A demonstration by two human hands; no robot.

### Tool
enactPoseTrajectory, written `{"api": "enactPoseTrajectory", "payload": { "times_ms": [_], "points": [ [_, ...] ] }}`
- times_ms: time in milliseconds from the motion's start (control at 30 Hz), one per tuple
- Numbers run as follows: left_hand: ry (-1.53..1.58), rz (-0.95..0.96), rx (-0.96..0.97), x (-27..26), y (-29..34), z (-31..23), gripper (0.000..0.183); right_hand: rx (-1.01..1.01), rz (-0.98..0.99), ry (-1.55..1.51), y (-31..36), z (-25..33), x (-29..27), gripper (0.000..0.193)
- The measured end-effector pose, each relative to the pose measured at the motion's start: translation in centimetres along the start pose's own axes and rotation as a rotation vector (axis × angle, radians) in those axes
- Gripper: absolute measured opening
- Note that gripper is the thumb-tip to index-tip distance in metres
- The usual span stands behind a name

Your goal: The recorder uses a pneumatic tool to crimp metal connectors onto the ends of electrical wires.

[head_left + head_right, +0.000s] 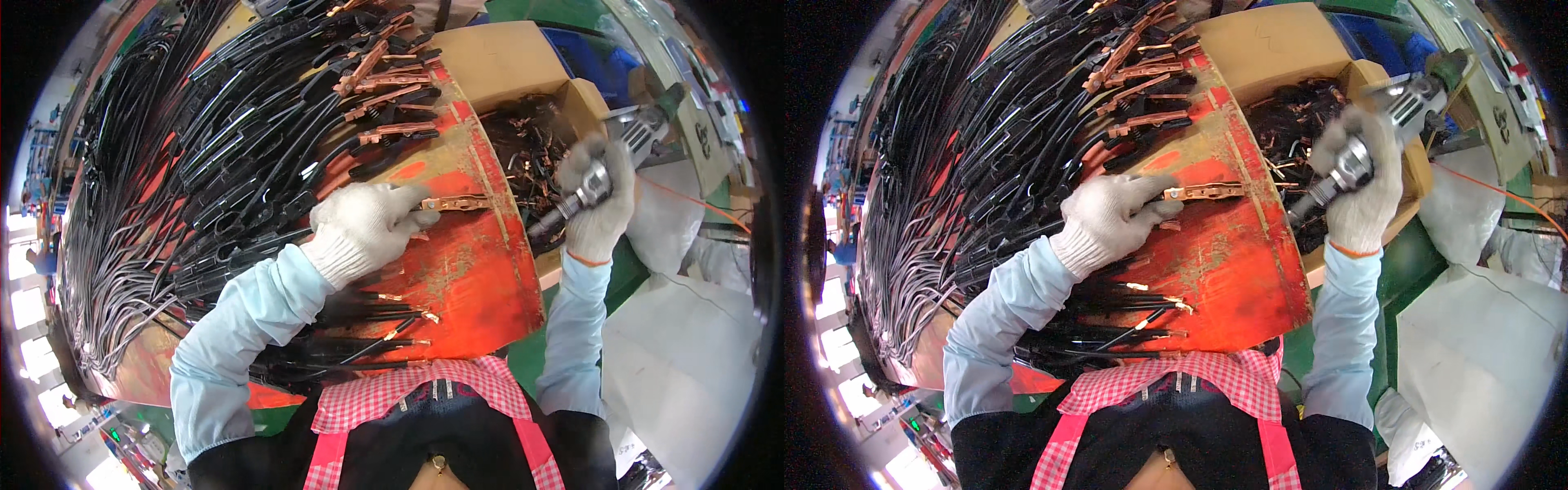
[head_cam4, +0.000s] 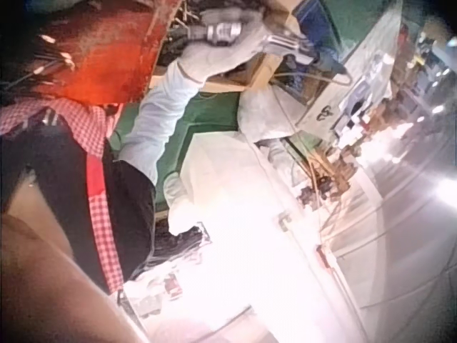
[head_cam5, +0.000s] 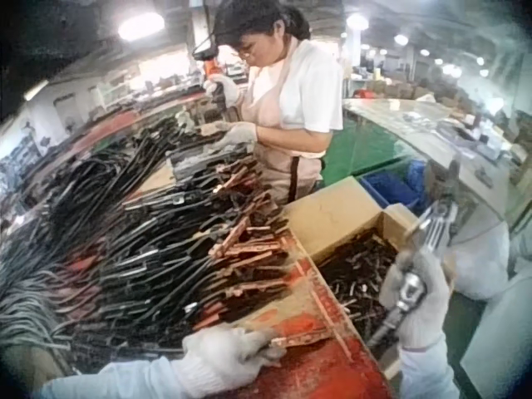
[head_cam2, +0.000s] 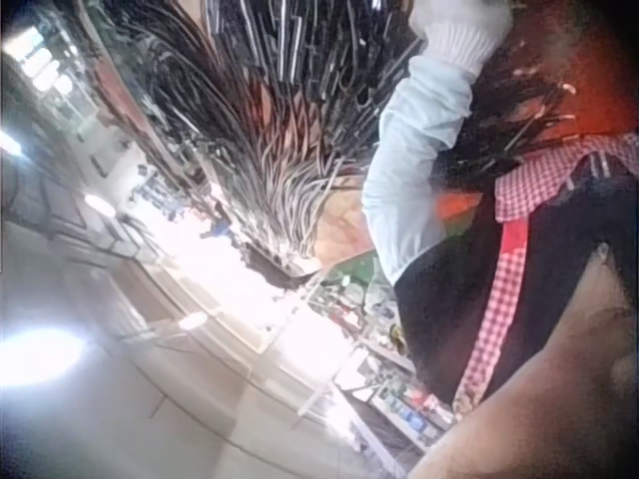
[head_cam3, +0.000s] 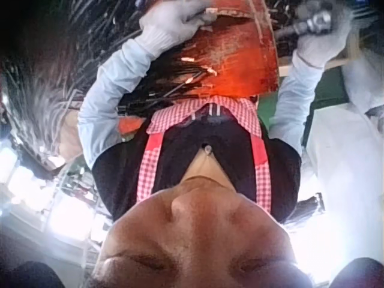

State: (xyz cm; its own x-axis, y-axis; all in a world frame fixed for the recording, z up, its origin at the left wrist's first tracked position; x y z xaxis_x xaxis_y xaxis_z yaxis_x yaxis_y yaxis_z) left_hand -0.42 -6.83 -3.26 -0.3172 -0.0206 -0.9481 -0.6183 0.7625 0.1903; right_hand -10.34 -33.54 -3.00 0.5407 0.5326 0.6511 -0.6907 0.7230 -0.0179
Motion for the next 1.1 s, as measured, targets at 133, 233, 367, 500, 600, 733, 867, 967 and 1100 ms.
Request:
{"api": "enactPoseTrajectory", "payload": {
  "times_ms": [133,233,367,500,600,733,867,967,1100],
  "points": [
    [-0.083,-0.029,0.018,0.5,-0.2,-0.1,0.027,-0.16,0.104,-0.019,1.4,0.2,7.9,0.025],
    [-0.151,0.042,-0.007,0.4,-0.5,-0.4,0.026,-0.16,0.341,-0.029,3.1,-0.8,11.4,0.028],
    [-0.197,0.049,-0.005,0.6,-0.6,-0.6,0.026,-0.429,0.543,0.139,4.4,-1.7,12.0,0.022],
    [-0.177,0.057,0.013,0.9,-0.7,-0.5,0.027,0.038,0.432,-0.506,4.3,-5.4,10.8,0.046],
    [-0.162,0.047,0.031,1.3,-0.7,-0.2,0.027,-0.042,0.413,-0.09,4.4,-4.9,10.5,0.067],
    [-0.194,0.004,0.047,0.7,-0.4,-0.7,0.027,0.064,0.406,-0.166,4.5,-5.2,10.7,0.041],
    [-0.187,0.025,0.024,1.0,-0.5,-0.6,0.028,0.124,0.369,-0.332,5.0,-5.6,10.9,0.031],
    [-0.169,-0.049,0.039,1.1,-0.5,-0.5,0.024,0.08,0.331,-0.267,5.3,-5.2,11.4,0.03],
    [-0.143,-0.031,0.041,1.3,-0.5,-0.4,0.025,0.218,0.4,-0.478,5.4,-6.2,11.0,0.036]
  ]
}}
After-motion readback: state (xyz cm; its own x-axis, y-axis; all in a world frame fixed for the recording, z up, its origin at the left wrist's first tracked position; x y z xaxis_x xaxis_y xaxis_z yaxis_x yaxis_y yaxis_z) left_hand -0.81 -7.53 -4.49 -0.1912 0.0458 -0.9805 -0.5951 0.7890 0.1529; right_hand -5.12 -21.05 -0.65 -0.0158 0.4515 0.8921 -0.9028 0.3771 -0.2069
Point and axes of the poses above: each hand's wrist, its own y-axis away from the middle knuckle, its own x-axis out of the palm, z = x × y, the point moved 9 cm from there along -y, towards the middle knuckle, and after that the axes turned 14 degrees about -y, right-handed, at the moved point
